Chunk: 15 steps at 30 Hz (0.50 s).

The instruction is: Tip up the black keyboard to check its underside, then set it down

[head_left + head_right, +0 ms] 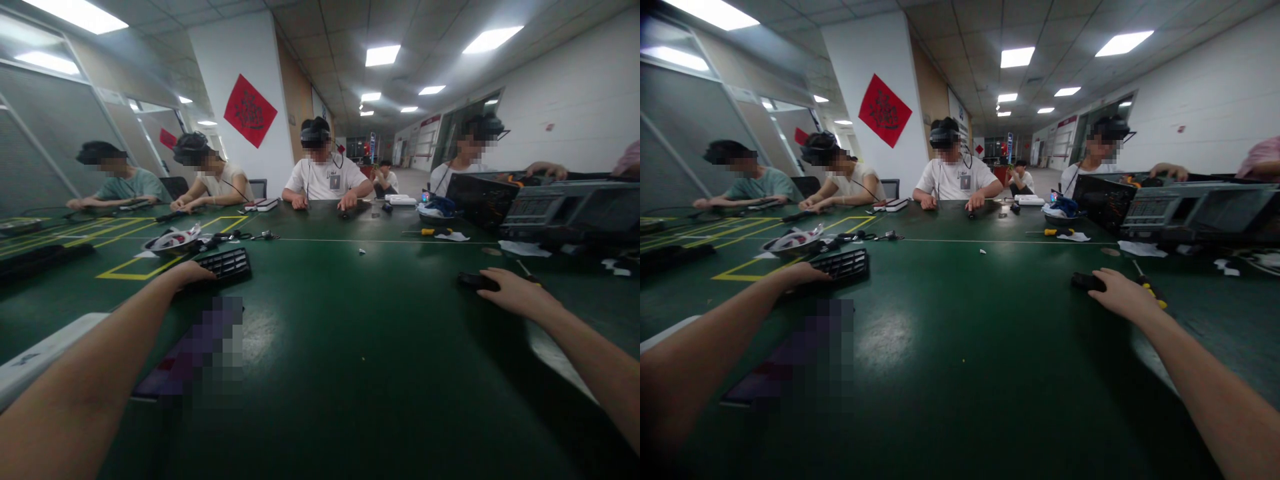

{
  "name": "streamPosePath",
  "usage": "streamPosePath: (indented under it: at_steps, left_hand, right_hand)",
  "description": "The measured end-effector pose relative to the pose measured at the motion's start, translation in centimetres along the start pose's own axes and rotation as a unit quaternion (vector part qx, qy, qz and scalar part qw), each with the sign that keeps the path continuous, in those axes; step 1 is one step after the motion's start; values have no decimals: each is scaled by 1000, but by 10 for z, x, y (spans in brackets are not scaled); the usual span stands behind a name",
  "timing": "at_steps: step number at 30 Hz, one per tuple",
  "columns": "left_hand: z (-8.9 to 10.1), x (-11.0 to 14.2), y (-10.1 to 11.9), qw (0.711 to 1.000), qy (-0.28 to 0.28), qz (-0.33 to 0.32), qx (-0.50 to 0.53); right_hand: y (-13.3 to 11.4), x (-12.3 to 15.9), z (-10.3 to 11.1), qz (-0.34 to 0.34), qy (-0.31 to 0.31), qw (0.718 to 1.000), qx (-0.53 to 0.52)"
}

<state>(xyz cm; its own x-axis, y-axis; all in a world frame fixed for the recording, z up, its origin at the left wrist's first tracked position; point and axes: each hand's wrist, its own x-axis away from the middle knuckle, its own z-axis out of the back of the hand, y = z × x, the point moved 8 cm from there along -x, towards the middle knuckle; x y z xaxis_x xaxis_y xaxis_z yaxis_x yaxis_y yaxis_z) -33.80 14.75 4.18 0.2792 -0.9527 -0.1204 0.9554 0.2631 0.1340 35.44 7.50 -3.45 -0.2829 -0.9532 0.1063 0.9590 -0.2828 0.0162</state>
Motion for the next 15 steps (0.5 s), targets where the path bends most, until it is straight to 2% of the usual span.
streamPosePath:
  at_steps: [3, 7, 9, 12, 14, 15]
  left_hand:
    - [-5, 4, -9, 996, -42, 74, -28]
    - [-5, 12, -10, 994, -46, 89, -55]
    - [-2, 16, -4, 994, -36, 81, -57]
    - [5, 21, 29, 999, -5, 31, -38]
    - [9, 29, 68, 999, 24, -21, -16]
    - [11, 36, 91, 998, 41, -51, -2]
  right_hand:
    - [-4, 5, 1, -3, -9, 1000, 0]
    - [-1, 10, 6, -9, 1, 1000, -21]
    - [-2, 9, 9, 1, 21, 999, -48]
    - [-14, 13, 17, 28, 56, 989, -135]
    - [-35, 20, 22, 66, 61, 969, -232]
    - [-49, 26, 20, 87, 36, 949, -301]
